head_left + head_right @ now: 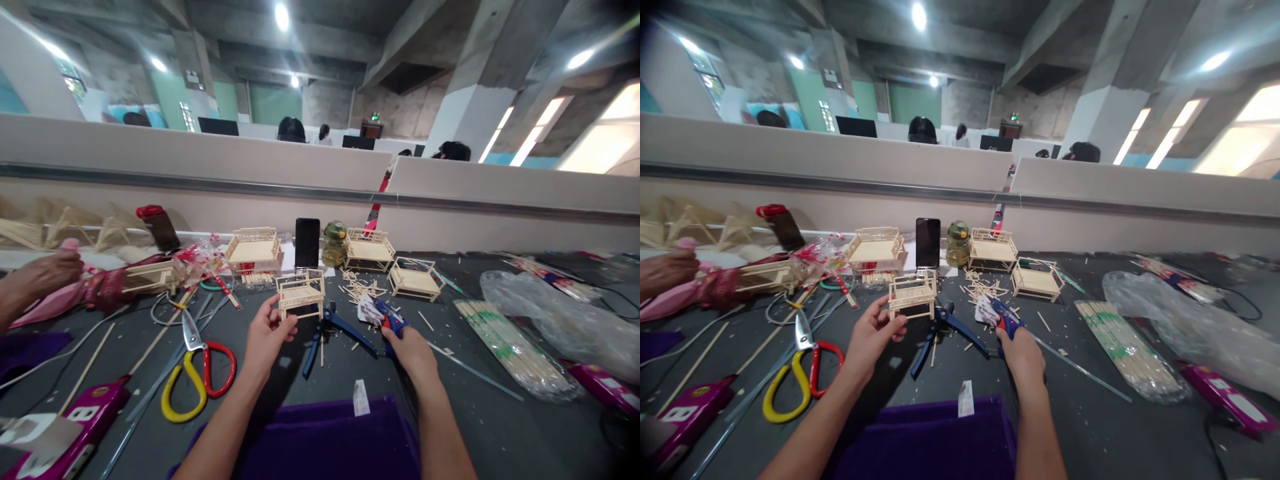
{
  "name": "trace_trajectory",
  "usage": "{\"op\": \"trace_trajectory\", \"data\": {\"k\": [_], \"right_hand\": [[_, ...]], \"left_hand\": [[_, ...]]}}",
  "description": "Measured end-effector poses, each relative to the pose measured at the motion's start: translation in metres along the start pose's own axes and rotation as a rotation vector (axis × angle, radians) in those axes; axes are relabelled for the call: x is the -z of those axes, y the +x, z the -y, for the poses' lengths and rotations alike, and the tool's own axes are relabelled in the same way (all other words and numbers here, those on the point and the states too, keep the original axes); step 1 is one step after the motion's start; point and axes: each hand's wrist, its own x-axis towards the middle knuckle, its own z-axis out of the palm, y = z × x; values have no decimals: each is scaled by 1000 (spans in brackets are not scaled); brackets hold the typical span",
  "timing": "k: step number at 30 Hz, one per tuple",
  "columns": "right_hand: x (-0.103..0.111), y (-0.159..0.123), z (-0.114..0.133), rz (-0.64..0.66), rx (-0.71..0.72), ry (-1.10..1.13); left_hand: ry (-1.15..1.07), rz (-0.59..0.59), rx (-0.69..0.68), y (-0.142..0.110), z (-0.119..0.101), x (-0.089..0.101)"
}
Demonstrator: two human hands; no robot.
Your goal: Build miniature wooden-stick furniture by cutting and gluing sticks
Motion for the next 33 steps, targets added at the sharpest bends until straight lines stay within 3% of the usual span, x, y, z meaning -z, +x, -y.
{"op": "trace_trajectory", "data": {"k": [5, 9, 12, 17, 23, 27, 30, 33], "right_hand": [[-5, 7, -14, -36, 50, 153], [-5, 1, -13, -117, -63, 649], [0, -7, -3, -100, -82, 1021], [11, -11, 5, -27, -82, 1201], [-1, -2, -6, 55, -120, 1025], [1, 0, -11, 8, -97, 419], [16, -13, 1, -110, -70, 30], [27, -37, 31, -261, 142, -117]], "left_hand": [[4, -6, -4, 1, 2, 0], [-9, 4, -6, 2, 4, 2], [-10, 10, -10, 2, 4, 2], [-16, 19, -3, 2, 4, 2], [-32, 6, 5, 0, 0, 0], [-44, 6, 10, -1, -2, 0], [-48, 12, 9, 0, -2, 1], [-49, 18, 10, 0, -1, 1]]}}
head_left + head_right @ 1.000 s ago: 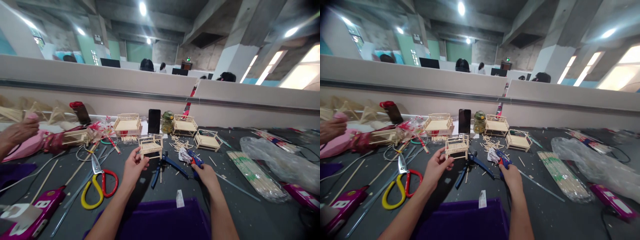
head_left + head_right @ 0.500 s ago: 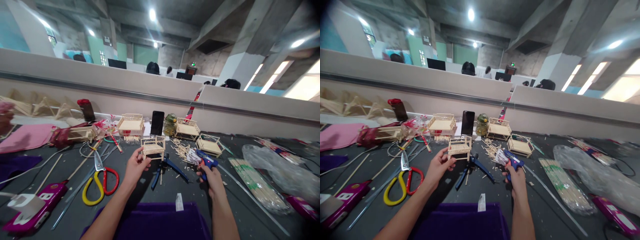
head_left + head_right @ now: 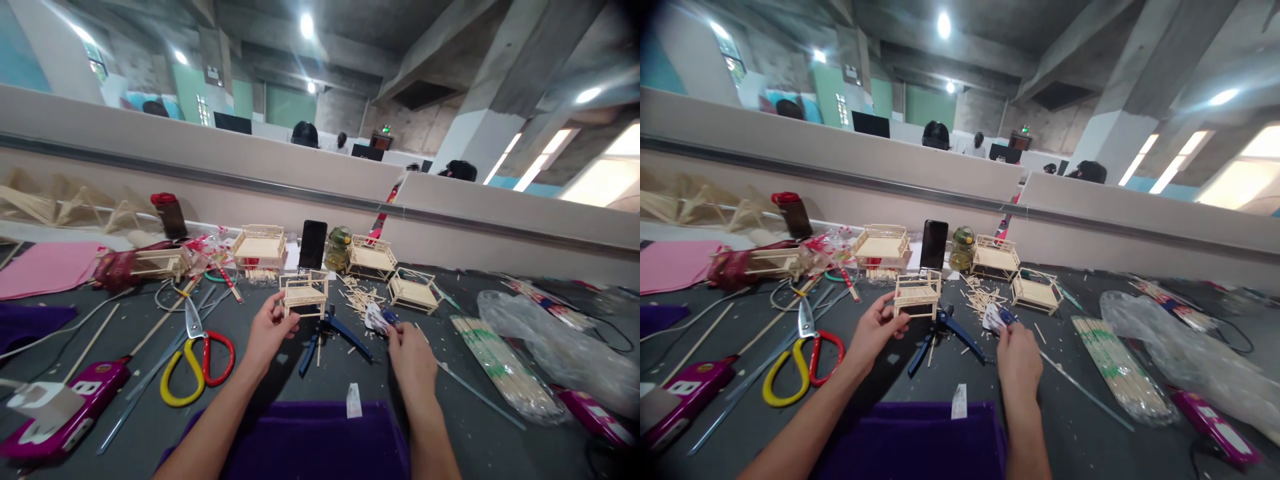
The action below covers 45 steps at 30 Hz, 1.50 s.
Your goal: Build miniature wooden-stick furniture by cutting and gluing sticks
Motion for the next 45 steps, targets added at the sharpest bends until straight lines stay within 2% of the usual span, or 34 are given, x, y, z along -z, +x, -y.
{"op": "trace_trajectory", "data": {"k": [1, 4, 6, 8, 13, 21, 29, 32, 35, 38, 42, 45], "right_hand": [[4, -7, 14, 38, 84, 54], [3, -25, 57, 267, 307, 122], [-6, -34, 80, 360, 373, 75], [-16, -38, 92, 414, 395, 59], [-32, -36, 92, 474, 387, 46], [-36, -44, 103, 403, 388, -78], [-33, -43, 91, 400, 450, -164], [-39, -40, 86, 393, 446, -113], [-45, -32, 81, 402, 399, 127], [-46, -27, 81, 456, 326, 637], [-42, -35, 94, 642, 60, 1389], [-40, -44, 104, 717, -114, 1659]], "left_hand": [[2, -1, 0, 0, 0, 0], [11, 6, -2, 1, 3, 1], [15, 18, -9, 2, 4, 2], [16, 27, -14, 2, 5, 3], [-20, 55, 32, -1, 2, 3], [-60, 56, 58, -2, -1, 3], [-66, 35, 47, -2, -1, 3], [-65, 23, 39, -1, 1, 4], [-62, 21, 32, -1, 1, 4], [-68, 25, 30, -1, 1, 4], [-83, 19, 25, -1, 0, 4], [-98, 6, 17, -1, -2, 5]]}}
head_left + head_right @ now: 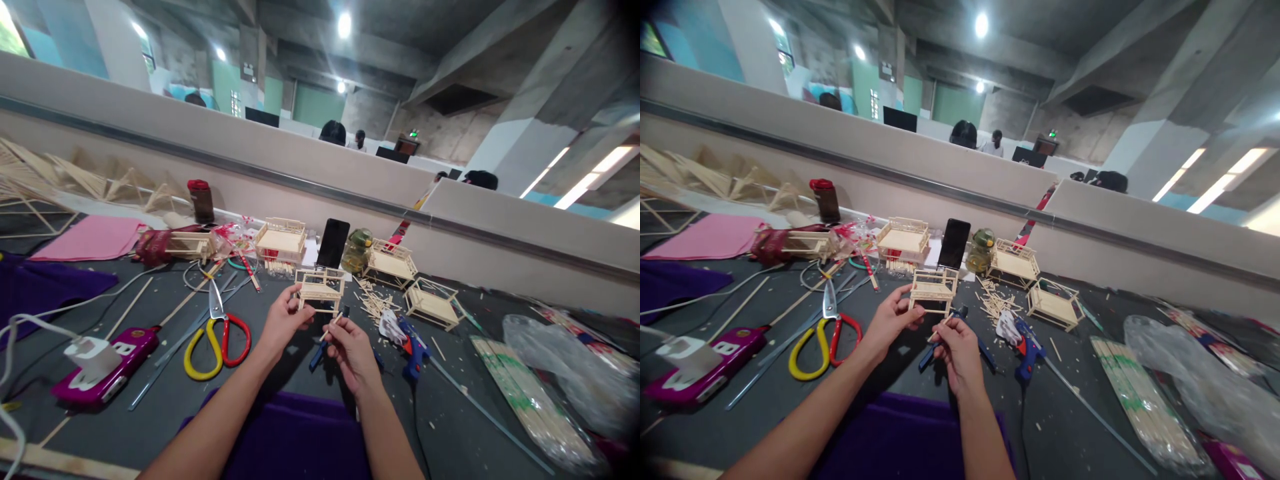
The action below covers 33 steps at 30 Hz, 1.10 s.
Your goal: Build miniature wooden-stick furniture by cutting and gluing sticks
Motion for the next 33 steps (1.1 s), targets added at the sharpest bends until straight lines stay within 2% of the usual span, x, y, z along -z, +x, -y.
{"op": "trace_trajectory", "data": {"k": [5, 14, 19, 23, 27, 30, 33], "right_hand": [[-5, -1, -6, -80, -21, 174], [-10, -9, -9, -152, -6, 234], [-17, -11, -8, -167, 59, 235], [-13, -7, -2, -206, 166, 185], [2, 1, 6, -351, 303, 149], [14, 7, 8, -406, 265, 110], [20, 10, 9, -379, 211, 60]], "left_hand": [[-20, 0, 9, 0, -2, 2], [12, 76, 49, -3, -2, 0], [-1, 173, 28, -5, 2, -5], [63, 192, 6, -3, 8, -5], [285, 141, -82, -1, 13, 2], [428, 42, -184, -1, 15, 6], [507, 21, -223, -1, 15, 7]]}}
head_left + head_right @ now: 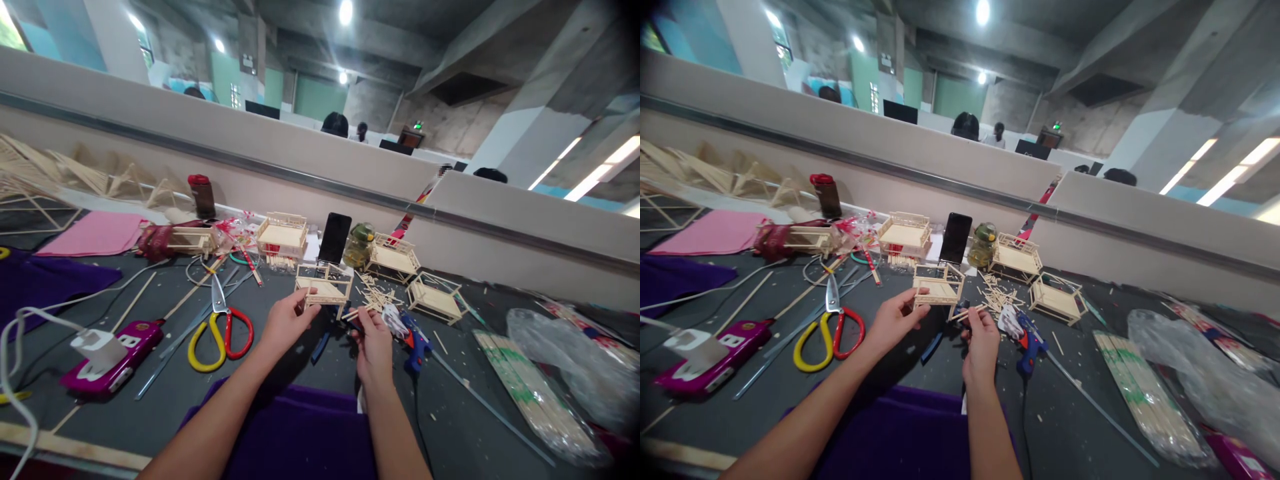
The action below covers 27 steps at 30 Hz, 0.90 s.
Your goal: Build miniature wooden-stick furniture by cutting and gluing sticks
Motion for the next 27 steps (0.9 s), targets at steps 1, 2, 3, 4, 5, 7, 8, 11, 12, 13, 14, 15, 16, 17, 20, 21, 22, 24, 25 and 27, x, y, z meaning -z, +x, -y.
{"op": "trace_trajectory", "data": {"k": [1, 2, 3, 4, 5, 7, 8, 11, 12, 13, 14, 15, 16, 17, 20, 21, 22, 24, 25, 27], "right_hand": [[0, 0, 0, 13, 1, -4], [0, 0, 0, 22, 9, 0], [-1, 0, 1, 31, 20, 9], [-1, -1, 1, 42, 28, 18], [-1, -1, 0, 53, 30, 27], [-1, -1, -1, 69, 19, 39], [-1, 0, -1, 73, 10, 40], [2, 1, -4, 64, -19, 24], [3, 1, -5, 61, -34, 11], [3, 2, -5, 61, -50, -2], [4, 2, -6, 61, -62, -15], [5, 2, -6, 63, -71, -25], [5, 2, -7, 65, -74, -33], [6, 2, -7, 65, -72, -37], [7, 4, -8, 66, -62, -41], [8, 5, -7, 64, -64, -38], [9, 6, -6, 59, -62, -31], [10, 8, -4, 36, -36, -19], [10, 8, -3, 22, -13, -15], [10, 8, 0, 15, 28, -14]], "left_hand": [[14, 9, -3, 0, -1, 1], [28, 22, -7, 0, -4, 2], [48, 42, -16, -1, -7, 4], [84, 70, -33, -1, -10, 6], [134, 102, -59, -1, -14, 9], [264, 187, -120, -2, -20, 17], [318, 235, -141, -2, -23, 21], [352, 378, -124, -2, -23, 30], [325, 432, -95, -3, -21, 33], [286, 483, -56, -3, -19, 36], [238, 535, -5, -3, -18, 40], [180, 579, 54, -3, -17, 44], [118, 620, 122, -3, -16, 48], [62, 656, 190, -3, -17, 54], [-5, 713, 313, -2, -20, 72], [-2, 716, 323, -1, -20, 78], [0, 717, 328, 0, -20, 83], [-12, 619, 314, 7, -18, 88], [-35, 509, 299, 12, -16, 88], [-88, 197, 210, 26, -14, 83]]}}
